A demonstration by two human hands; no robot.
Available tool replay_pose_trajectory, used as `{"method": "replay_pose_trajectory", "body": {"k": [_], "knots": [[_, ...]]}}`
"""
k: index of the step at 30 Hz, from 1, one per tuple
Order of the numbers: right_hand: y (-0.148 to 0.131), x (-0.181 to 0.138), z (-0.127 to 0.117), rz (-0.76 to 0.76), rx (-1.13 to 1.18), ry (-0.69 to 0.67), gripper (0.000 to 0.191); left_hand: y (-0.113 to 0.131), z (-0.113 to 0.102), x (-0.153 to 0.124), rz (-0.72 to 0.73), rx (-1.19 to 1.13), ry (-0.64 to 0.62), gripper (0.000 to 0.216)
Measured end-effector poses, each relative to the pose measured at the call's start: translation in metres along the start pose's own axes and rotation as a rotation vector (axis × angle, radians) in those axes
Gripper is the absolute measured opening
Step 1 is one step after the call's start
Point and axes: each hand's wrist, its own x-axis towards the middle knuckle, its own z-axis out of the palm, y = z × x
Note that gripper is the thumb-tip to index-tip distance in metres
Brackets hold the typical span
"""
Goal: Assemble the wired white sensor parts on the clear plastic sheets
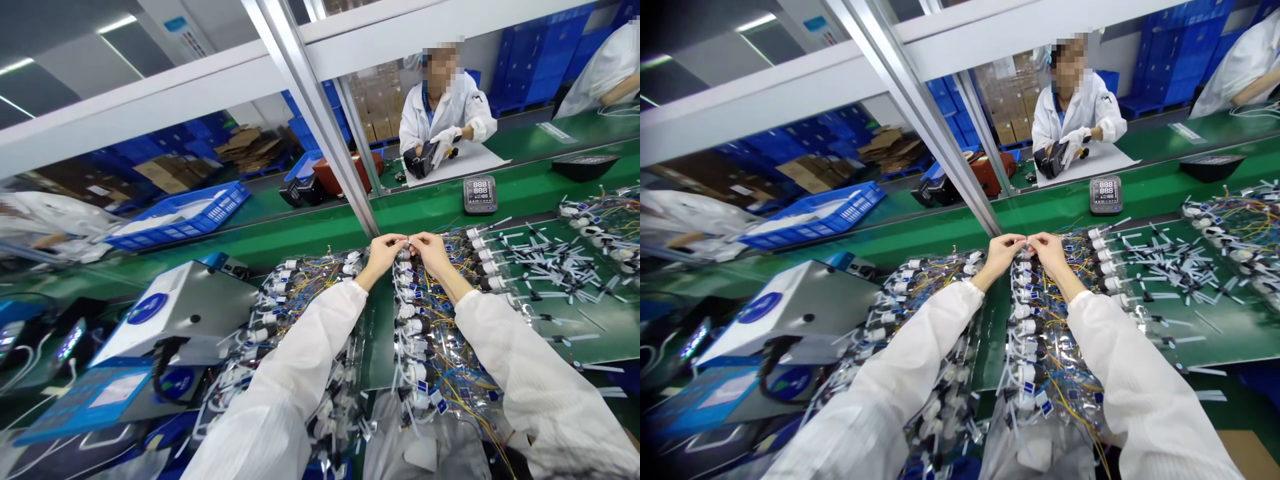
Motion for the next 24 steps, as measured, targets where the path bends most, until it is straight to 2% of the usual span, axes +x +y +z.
{"method": "replay_pose_trajectory", "body": {"k": [6, 13, 24], "knots": [[-0.002, 0.0, 0.001, 0.025, 0.074, 0.012, 0.029, -0.004, 0.006, 0.002, -0.021, -0.096, 0.001, 0.032], [0.0, 0.001, 0.003, 0.008, 0.103, 0.037, 0.029, -0.006, 0.004, 0.006, -0.021, -0.116, 0.032, 0.034], [0.009, 0.001, 0.004, -0.045, -0.1, 0.051, 0.031, 0.006, 0.0, 0.002, 0.038, 0.07, -0.028, 0.023]]}}
